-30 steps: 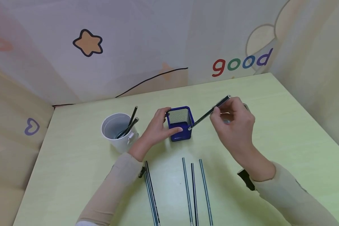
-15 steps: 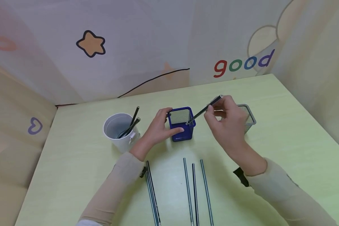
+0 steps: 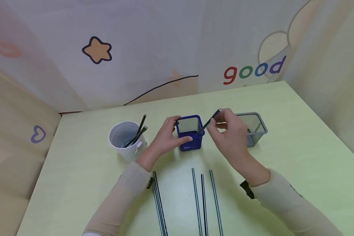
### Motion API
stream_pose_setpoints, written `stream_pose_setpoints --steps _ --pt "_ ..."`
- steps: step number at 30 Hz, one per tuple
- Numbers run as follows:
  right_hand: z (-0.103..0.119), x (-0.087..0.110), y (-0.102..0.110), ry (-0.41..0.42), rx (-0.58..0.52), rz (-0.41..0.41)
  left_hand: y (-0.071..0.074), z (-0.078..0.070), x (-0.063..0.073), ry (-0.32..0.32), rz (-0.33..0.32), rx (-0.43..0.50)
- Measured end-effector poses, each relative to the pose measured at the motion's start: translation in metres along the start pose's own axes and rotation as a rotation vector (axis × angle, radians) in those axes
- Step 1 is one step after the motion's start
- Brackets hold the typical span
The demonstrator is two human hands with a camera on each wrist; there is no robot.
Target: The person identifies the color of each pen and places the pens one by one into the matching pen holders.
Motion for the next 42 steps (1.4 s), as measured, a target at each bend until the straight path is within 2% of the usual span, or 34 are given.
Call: stream_pose_setpoints --steps 10,18,27,42 --pt "-0.009 0.008 -0.017 0.011 0.06 0.065 -0.001 0.0 0.0 0.002 0.0 0.002" --pt "-0.014 0.008 -0.03 -0.018 0.074 0.139 -0.001 0.002 -0.001 -0.025 -0.001 0.041" --pt "-0.017 0.012 -0.039 -0.047 0.122 0.215 -0.001 0.001 0.0 -0.04 -0.005 0.044" --pt "-0.021 0.019 -0.041 -0.029 0.139 0.232 -0.001 0.002 0.0 -0.041 -0.006 0.026"
Point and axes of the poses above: each hand's wrist, its own x-axis away from the middle knuckle, its own y-axis out of the back of the hand, z = x × y, the point moved 3 cm from there along -x, towards the middle knuckle, and after that the axes turned 13 degrees about z, right-handed, at the moved point
